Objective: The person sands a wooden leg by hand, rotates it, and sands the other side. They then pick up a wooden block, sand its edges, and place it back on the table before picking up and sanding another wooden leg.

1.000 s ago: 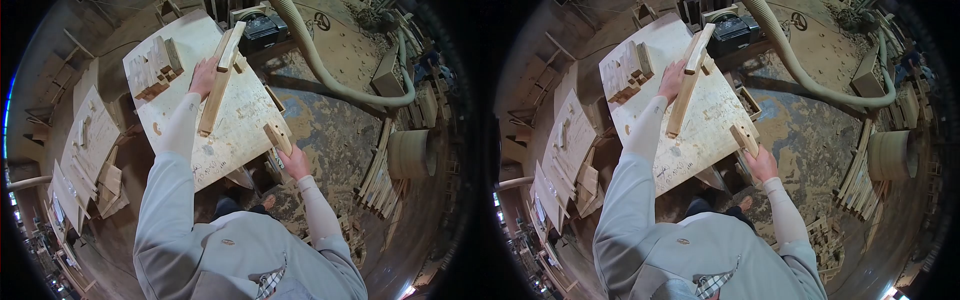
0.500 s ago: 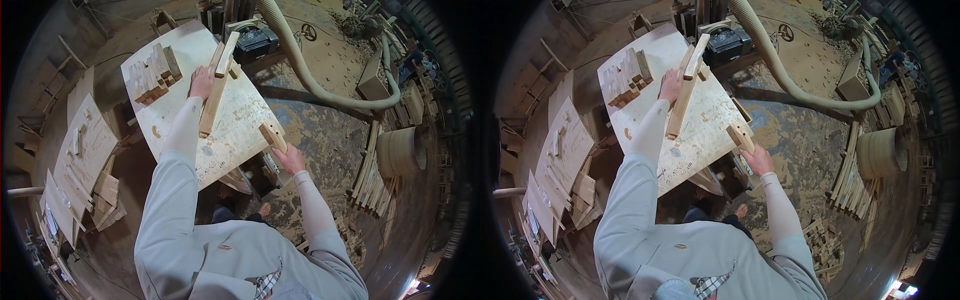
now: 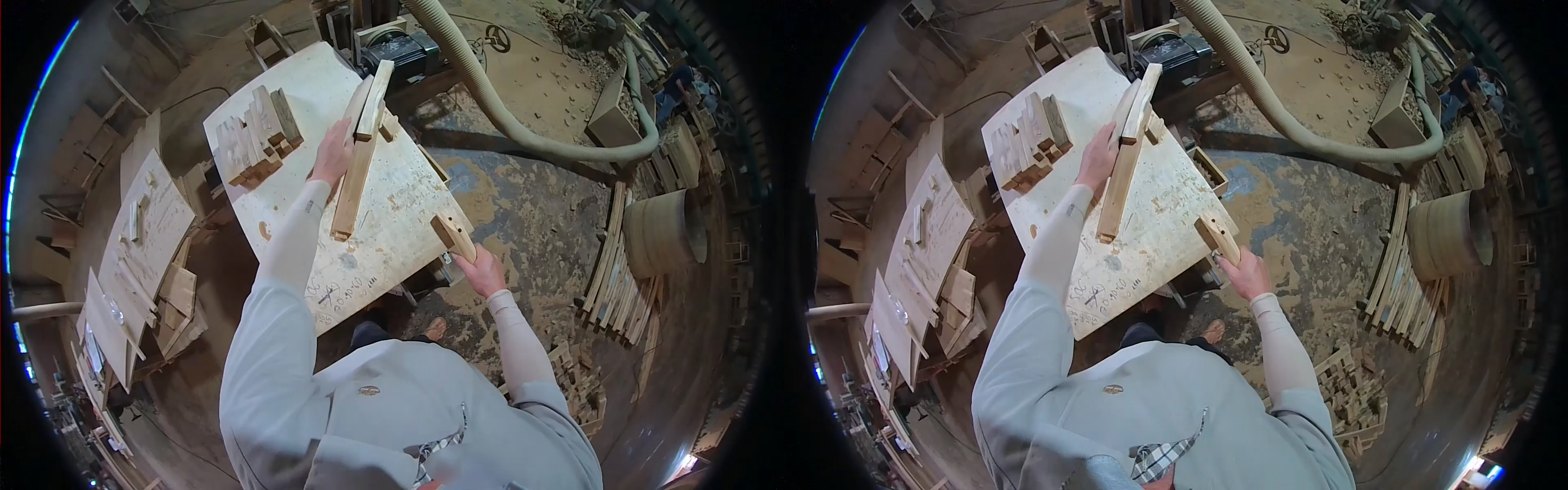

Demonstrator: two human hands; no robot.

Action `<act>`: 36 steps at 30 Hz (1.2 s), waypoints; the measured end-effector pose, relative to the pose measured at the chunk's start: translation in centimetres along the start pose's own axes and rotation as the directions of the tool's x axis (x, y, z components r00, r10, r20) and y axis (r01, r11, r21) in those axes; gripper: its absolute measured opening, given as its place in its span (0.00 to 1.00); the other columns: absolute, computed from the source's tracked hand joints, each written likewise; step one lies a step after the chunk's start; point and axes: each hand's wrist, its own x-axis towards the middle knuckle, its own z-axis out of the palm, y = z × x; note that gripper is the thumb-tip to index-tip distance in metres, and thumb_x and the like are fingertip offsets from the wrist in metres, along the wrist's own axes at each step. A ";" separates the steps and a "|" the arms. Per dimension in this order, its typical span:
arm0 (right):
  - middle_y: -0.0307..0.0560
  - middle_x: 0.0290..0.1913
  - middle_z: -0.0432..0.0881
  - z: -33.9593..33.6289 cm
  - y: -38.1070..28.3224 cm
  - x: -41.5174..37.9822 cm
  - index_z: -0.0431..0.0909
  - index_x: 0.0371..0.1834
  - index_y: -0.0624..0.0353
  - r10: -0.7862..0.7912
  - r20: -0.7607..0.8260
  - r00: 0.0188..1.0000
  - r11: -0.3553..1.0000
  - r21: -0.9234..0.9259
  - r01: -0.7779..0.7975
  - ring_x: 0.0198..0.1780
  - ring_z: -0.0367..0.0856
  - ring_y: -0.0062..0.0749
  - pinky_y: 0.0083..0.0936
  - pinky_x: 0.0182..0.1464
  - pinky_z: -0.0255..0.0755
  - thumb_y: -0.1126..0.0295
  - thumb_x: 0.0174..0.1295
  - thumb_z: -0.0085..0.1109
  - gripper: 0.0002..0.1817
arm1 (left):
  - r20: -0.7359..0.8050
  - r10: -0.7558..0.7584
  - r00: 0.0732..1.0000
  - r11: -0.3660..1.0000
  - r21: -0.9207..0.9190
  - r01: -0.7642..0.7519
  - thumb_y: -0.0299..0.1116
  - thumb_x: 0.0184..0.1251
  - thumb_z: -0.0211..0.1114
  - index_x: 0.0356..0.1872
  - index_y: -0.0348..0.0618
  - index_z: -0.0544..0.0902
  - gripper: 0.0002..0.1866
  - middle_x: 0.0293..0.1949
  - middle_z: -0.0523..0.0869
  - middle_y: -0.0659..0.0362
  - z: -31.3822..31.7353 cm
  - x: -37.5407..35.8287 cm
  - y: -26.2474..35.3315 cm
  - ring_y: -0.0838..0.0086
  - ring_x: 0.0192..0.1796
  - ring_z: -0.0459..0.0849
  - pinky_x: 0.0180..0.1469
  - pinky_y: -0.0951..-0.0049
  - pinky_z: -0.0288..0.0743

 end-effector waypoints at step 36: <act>0.73 0.43 0.91 2.0 1.2 0.8 0.85 0.48 0.65 0.000 -0.015 1.000 1.000 -0.001 0.000 0.48 0.91 0.74 0.60 0.52 0.83 0.48 0.71 0.72 0.26 | 0.532 0.097 0.841 0.959 0.175 -0.221 0.24 0.82 0.66 0.85 0.42 0.72 0.33 0.83 0.74 0.45 -3.0 3.5 -2.1 0.49 0.84 0.72 0.87 0.57 0.67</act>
